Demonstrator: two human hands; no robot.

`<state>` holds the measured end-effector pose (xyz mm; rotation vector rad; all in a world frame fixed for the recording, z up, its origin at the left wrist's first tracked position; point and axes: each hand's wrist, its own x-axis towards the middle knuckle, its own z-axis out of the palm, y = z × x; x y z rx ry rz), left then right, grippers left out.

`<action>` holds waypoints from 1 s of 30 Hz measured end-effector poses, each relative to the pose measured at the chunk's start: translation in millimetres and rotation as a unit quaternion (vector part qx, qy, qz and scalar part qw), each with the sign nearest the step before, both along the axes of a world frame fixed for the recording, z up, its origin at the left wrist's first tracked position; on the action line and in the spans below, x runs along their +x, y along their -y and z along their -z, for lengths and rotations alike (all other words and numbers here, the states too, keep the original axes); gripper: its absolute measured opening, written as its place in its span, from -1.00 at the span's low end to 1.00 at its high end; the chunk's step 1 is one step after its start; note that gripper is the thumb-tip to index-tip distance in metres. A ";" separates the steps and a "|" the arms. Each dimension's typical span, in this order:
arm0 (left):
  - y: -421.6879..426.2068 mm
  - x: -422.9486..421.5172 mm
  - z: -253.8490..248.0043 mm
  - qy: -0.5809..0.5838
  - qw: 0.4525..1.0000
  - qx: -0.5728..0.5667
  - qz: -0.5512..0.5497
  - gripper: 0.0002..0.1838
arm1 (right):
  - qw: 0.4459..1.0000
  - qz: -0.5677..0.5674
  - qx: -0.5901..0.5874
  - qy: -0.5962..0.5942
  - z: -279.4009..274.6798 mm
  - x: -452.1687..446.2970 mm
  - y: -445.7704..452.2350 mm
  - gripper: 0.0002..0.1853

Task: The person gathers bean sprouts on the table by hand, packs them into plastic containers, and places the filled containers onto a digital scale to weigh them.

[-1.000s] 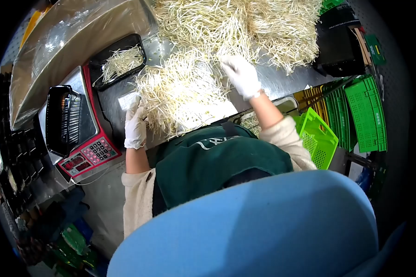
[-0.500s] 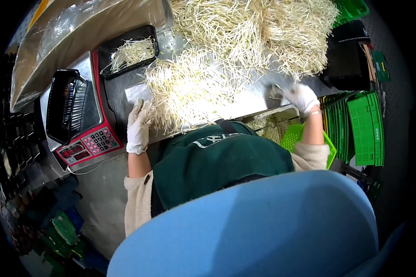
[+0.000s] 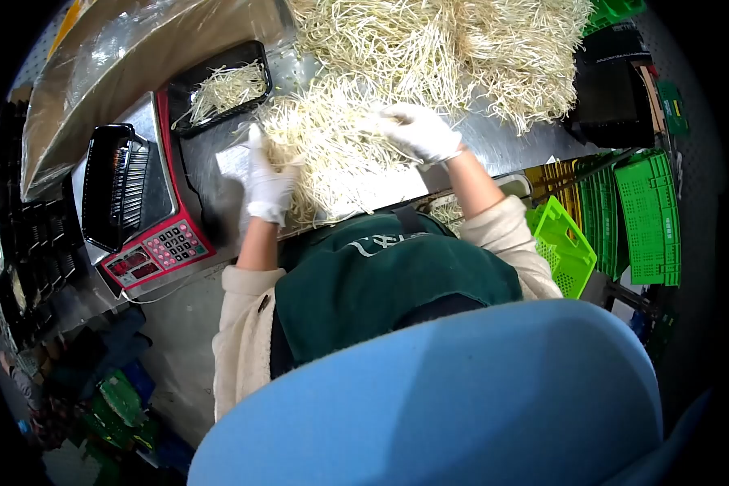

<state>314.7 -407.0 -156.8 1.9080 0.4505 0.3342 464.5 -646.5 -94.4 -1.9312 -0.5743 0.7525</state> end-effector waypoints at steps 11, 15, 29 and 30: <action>20.9 -13.0 -28.0 -0.053 0.983 0.174 0.006 0.01 | 0.890 -0.030 -0.072 0.449 -4.2 -40.3 18.8 -0.26; 46.4 -14.6 -42.6 -0.260 0.873 0.407 0.067 0.10 | 0.856 -0.099 -0.129 0.490 36.7 -41.7 13.0 -0.19; -24.9 -38.6 3.2 0.035 0.961 -0.271 -0.036 -0.24 | 0.927 -0.060 -0.096 0.358 16.2 3.2 21.4 -0.47; -26.0 -39.6 4.9 0.036 0.958 -0.281 -0.035 -0.25 | 0.955 -0.028 -0.131 0.266 10.3 11.8 19.7 -0.50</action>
